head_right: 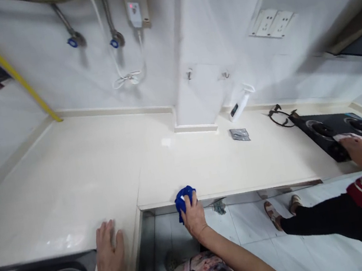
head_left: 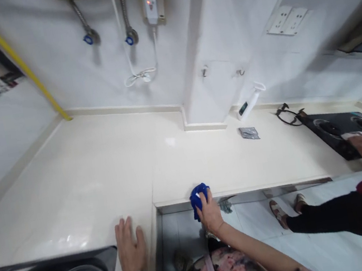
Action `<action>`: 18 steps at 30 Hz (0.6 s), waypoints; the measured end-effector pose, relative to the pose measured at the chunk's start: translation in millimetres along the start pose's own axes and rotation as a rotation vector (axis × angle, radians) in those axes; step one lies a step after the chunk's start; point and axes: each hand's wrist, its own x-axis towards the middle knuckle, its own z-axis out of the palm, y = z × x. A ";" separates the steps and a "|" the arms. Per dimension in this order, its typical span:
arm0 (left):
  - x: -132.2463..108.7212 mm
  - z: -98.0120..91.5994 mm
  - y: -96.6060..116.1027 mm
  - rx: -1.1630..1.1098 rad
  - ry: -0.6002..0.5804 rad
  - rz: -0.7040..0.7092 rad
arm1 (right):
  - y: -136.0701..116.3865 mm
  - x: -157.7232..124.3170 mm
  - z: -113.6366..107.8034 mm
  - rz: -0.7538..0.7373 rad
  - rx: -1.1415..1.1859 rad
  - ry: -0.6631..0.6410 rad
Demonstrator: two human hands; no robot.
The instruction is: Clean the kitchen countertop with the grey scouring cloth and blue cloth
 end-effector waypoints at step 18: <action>-92.9 -31.7 -37.4 0.347 0.053 -0.042 | -104.2 13.4 -31.6 -0.455 -0.219 -0.207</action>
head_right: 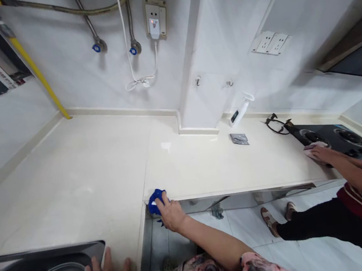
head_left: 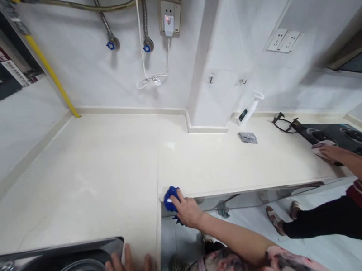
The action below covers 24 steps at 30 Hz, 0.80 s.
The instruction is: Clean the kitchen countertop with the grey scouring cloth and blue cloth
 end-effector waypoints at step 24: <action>-6.4 -3.1 5.7 -0.024 -0.035 -0.021 | 3.2 54.9 -24.9 0.221 0.052 0.146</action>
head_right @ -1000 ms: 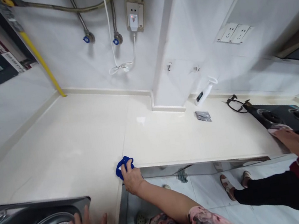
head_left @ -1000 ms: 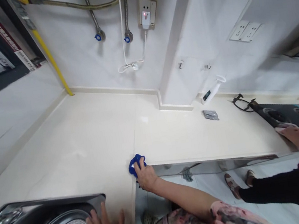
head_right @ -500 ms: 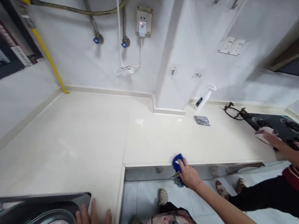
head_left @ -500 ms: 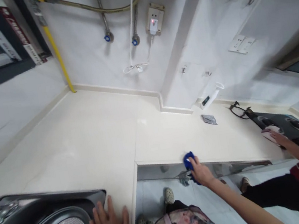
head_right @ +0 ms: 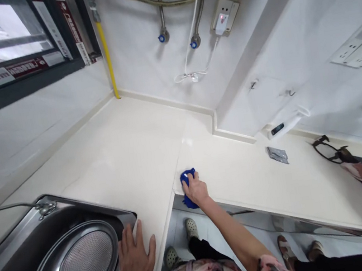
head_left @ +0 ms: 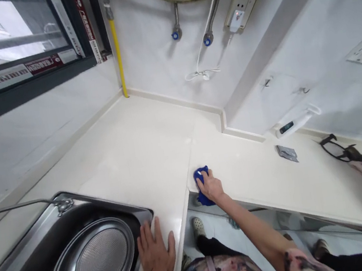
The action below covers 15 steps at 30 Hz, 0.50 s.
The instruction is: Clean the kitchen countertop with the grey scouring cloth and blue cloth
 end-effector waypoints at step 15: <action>-1.9 34.9 -27.8 -0.049 0.233 0.088 | -85.8 -100.2 25.9 -0.786 0.020 -0.215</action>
